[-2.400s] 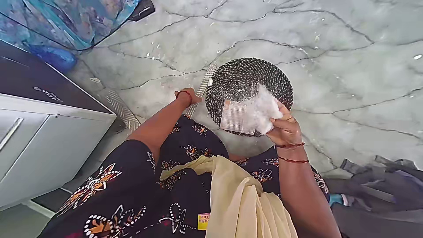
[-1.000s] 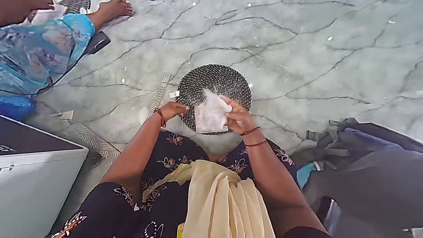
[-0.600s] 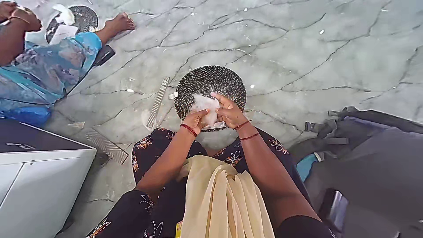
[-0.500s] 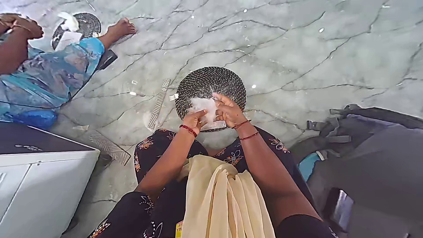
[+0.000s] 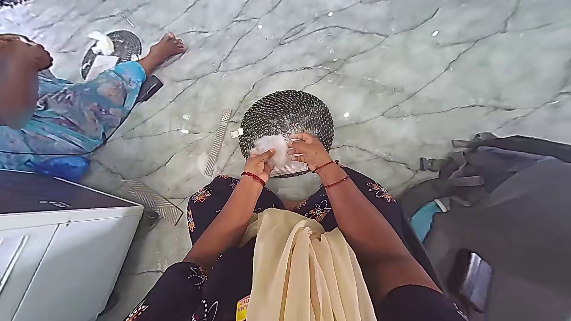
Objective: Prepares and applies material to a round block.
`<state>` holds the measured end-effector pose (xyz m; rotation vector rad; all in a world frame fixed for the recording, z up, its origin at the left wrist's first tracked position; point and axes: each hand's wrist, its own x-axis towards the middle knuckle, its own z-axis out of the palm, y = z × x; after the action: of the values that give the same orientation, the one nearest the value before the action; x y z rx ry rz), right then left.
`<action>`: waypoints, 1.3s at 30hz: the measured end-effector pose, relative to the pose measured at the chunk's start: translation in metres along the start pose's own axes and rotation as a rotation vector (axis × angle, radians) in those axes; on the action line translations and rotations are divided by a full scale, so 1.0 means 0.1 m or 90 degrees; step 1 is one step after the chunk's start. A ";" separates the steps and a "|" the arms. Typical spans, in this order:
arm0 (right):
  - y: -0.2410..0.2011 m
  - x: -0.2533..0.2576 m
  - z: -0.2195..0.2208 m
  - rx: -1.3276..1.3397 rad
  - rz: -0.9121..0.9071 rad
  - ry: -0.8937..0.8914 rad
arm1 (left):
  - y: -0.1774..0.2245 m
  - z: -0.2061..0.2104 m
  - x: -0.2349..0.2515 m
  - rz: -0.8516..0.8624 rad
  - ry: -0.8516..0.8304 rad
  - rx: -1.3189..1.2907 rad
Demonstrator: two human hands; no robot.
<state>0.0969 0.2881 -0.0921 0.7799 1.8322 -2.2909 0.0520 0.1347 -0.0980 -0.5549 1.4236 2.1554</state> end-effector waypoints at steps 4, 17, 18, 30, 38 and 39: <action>0.05 0.03 0.03 -0.060 -0.030 0.023 | -0.04 0.01 0.01 -0.003 -0.003 0.001; 0.04 0.02 0.03 -0.022 -0.057 0.020 | -0.13 -0.01 0.00 0.041 -0.105 -0.006; 0.03 0.01 0.02 -0.003 -0.055 0.026 | -0.15 0.00 0.01 0.053 -0.095 0.001; 0.07 -0.03 0.02 -0.016 -0.066 0.022 | -0.13 0.00 -0.01 0.151 -0.033 0.054; 0.07 -0.06 0.05 -0.079 -0.061 0.002 | -0.13 -0.02 0.01 0.173 -0.042 0.059; 0.07 -0.05 0.05 -0.086 -0.052 0.020 | -0.14 -0.03 0.02 0.177 -0.046 0.066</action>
<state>0.1022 0.2807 -0.0960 0.7373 2.0428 -2.1856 0.0589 0.1371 -0.1103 -0.2499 1.6414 2.2685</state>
